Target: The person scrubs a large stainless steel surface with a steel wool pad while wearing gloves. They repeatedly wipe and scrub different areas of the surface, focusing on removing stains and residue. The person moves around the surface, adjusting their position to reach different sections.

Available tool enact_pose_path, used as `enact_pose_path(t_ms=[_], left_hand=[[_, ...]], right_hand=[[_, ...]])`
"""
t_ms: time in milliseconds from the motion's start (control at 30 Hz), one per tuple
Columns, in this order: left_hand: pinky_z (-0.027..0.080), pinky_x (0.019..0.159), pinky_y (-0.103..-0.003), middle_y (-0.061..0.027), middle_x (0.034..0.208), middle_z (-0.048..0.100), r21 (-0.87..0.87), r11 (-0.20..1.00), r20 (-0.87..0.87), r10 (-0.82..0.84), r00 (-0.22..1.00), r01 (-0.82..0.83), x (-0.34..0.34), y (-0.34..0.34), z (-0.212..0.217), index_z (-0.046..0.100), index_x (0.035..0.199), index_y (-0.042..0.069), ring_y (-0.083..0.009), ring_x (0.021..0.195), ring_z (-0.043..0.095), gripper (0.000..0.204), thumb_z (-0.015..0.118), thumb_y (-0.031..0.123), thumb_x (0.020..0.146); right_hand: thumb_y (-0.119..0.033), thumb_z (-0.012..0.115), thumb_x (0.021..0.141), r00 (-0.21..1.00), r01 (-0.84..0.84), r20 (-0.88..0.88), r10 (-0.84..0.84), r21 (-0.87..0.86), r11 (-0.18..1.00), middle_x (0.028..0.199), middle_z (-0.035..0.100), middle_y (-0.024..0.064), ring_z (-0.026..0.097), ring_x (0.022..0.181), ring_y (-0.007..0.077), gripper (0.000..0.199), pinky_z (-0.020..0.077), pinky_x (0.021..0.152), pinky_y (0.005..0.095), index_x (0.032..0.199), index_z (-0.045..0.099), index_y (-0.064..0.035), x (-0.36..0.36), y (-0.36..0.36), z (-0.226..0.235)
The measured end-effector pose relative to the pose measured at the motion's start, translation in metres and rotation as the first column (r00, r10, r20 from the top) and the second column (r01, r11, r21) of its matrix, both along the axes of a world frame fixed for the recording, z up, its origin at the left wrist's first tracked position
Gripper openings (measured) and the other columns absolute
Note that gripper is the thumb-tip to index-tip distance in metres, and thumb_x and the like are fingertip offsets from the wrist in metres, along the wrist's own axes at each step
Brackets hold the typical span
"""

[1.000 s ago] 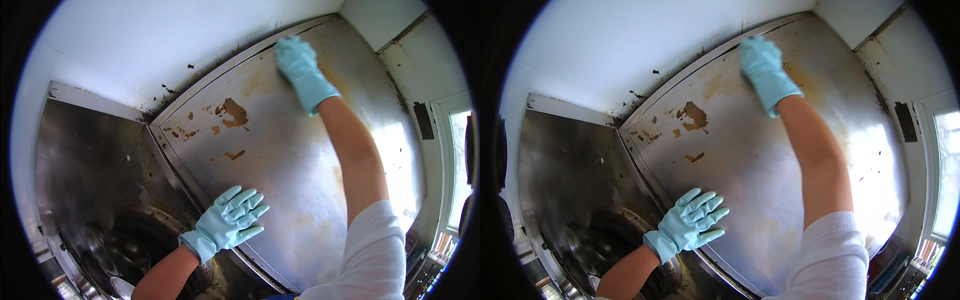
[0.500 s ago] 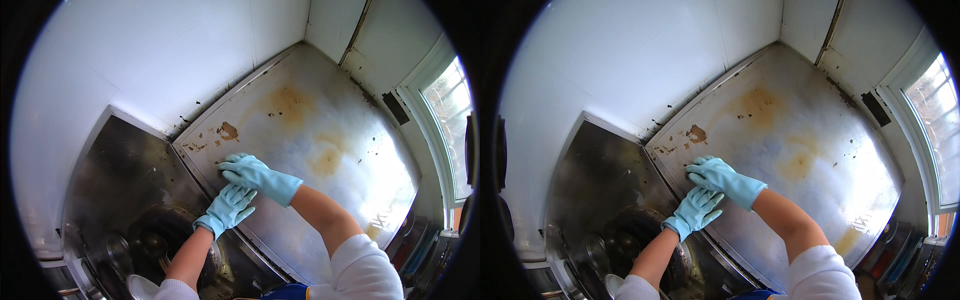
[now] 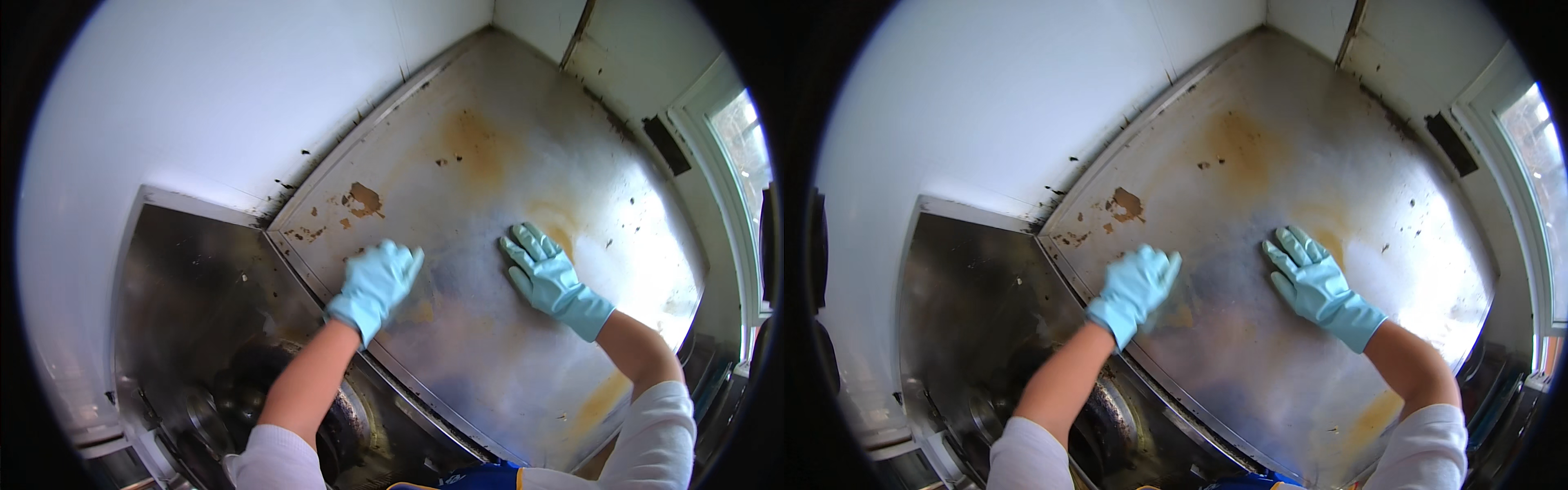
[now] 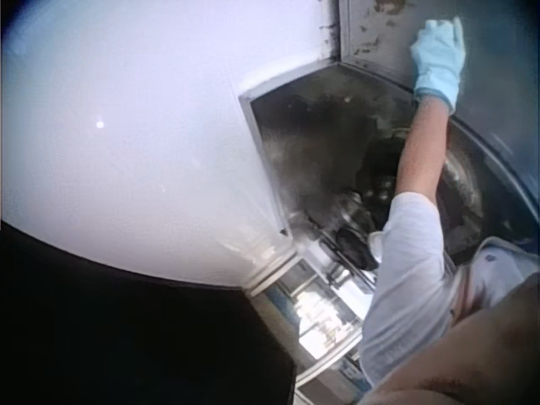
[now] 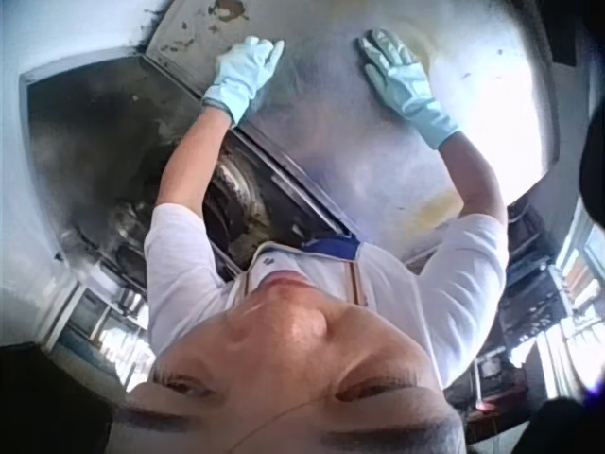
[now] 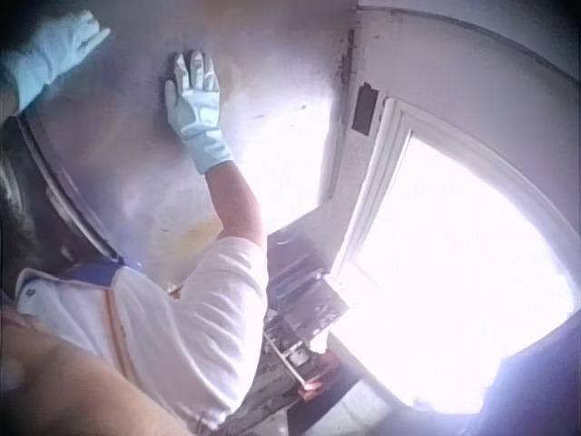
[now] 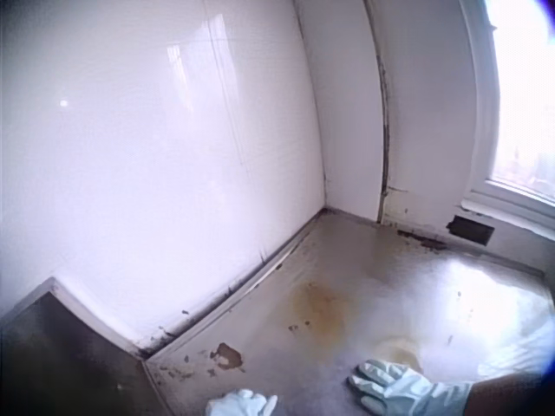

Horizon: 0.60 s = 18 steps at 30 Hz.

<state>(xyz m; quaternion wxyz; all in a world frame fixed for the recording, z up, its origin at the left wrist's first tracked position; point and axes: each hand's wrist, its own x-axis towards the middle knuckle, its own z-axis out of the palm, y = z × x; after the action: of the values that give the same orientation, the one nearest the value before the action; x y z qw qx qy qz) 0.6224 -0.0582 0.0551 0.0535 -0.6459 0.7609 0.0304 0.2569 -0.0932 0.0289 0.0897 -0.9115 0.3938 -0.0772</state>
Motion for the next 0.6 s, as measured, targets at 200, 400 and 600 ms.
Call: enact_pose_path(t_ms=[200,400,600], left_hand=[[0.061,0.062,-0.054,-0.0196,0.092,0.076,-0.202,0.971,-0.077,0.115,0.99,-0.128,0.063,-0.117,-0.04,0.072,0.087,0.009,-0.0412,0.077,0.076,0.049,0.056,0.044,0.117],[0.062,0.069,-0.051,-0.0178,0.092,0.074,-0.442,0.892,0.188,-0.015,0.982,0.098,0.046,-0.104,-0.025,0.069,0.092,0.01,-0.0407,0.079,0.074,0.042,0.058,0.042,0.116],[0.061,0.066,-0.052,-0.0163,0.094,0.072,0.155,0.986,0.029,-0.06,0.998,0.055,-0.002,-0.03,0.007,0.067,0.1,0.014,-0.0374,0.081,0.075,0.038,0.055,0.046,0.117]], right_hand=[[-0.03,0.068,0.11,1.0,0.013,0.012,-0.013,0.047,0.999,0.168,0.056,0.0212,0.051,0.157,0.0436,0.055,0.0422,0.13,0.053,0.162,0.062,-0.0126,0.004,-0.005,0.004],[-0.027,0.066,0.111,0.998,0.004,0.058,-0.006,0.036,0.999,0.168,0.057,0.021,0.051,0.158,0.0424,0.053,0.0408,0.131,0.0523,0.161,0.062,-0.0114,0.001,-0.006,0.001],[-0.026,0.065,0.111,0.999,0.013,0.051,-0.014,0.014,1.0,0.168,0.057,0.0198,0.051,0.157,0.0413,0.05,0.0406,0.131,0.0519,0.159,0.064,-0.0124,0.001,-0.003,0.002]])
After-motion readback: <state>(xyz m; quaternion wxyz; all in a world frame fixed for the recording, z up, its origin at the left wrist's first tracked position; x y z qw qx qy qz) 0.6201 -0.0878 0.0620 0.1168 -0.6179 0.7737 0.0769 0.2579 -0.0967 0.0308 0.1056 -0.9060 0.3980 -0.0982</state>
